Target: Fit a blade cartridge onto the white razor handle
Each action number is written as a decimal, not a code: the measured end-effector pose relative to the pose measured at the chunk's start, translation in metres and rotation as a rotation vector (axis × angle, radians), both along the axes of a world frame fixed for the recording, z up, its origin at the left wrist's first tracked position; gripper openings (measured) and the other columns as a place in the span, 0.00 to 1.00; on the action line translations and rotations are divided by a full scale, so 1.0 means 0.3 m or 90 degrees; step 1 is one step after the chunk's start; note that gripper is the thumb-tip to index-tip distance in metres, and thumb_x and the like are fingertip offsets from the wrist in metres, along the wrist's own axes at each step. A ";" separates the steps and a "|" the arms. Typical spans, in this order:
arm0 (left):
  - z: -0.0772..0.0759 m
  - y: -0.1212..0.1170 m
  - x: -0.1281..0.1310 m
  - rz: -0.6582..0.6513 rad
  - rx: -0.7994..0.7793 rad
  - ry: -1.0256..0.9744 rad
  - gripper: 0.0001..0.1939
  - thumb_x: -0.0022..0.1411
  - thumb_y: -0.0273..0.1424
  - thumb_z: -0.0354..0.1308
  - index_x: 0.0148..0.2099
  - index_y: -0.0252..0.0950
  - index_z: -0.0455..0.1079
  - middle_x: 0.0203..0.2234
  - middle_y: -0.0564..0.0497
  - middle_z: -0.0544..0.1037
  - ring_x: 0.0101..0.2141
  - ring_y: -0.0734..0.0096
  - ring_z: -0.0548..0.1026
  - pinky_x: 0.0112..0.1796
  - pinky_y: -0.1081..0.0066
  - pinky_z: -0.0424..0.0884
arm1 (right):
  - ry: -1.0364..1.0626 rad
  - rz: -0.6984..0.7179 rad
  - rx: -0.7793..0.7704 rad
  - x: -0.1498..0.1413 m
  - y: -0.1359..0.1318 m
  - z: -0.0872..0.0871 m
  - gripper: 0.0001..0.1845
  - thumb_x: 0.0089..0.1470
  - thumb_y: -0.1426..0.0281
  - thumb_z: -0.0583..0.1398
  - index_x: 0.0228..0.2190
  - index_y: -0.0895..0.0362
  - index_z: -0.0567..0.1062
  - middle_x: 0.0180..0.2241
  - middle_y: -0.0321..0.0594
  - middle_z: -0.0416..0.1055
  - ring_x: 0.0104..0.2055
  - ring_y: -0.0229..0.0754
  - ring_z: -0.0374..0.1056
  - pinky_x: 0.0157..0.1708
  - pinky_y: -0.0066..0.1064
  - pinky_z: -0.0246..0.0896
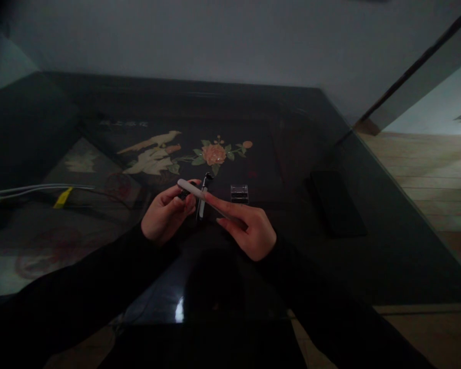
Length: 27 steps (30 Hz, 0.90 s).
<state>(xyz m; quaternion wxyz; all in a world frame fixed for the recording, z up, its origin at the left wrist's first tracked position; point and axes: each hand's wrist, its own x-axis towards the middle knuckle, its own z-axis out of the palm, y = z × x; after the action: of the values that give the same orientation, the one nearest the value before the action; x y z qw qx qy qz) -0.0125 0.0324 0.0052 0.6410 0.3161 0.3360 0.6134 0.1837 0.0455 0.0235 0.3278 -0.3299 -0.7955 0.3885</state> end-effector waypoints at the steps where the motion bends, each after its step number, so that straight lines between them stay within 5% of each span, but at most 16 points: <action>1: -0.001 -0.001 0.000 -0.002 0.005 0.001 0.23 0.39 0.36 0.74 0.40 0.34 0.78 0.17 0.58 0.70 0.21 0.82 0.64 0.25 0.79 0.62 | -0.001 -0.010 -0.001 0.000 0.002 -0.001 0.25 0.56 0.74 0.58 0.55 0.50 0.68 0.52 0.38 0.72 0.47 0.43 0.74 0.47 0.36 0.71; 12: 0.000 -0.004 0.000 0.000 0.005 0.007 0.23 0.39 0.37 0.74 0.40 0.33 0.79 0.18 0.57 0.70 0.20 0.83 0.63 0.23 0.80 0.59 | -0.013 -0.024 -0.016 0.001 -0.002 0.001 0.26 0.56 0.74 0.58 0.56 0.50 0.68 0.53 0.40 0.72 0.41 0.43 0.76 0.41 0.35 0.74; 27: -0.003 0.002 -0.001 0.015 0.015 0.005 0.22 0.42 0.37 0.73 0.41 0.34 0.79 0.19 0.55 0.71 0.21 0.82 0.63 0.23 0.79 0.59 | 0.015 0.048 0.000 -0.007 -0.022 0.018 0.26 0.55 0.77 0.58 0.55 0.49 0.69 0.51 0.36 0.73 0.47 0.42 0.74 0.47 0.34 0.72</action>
<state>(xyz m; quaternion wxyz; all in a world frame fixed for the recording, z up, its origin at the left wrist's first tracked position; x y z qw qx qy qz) -0.0129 0.0329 0.0043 0.6288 0.3223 0.3351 0.6233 0.1817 0.0389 0.0290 0.3222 -0.2953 -0.8033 0.4046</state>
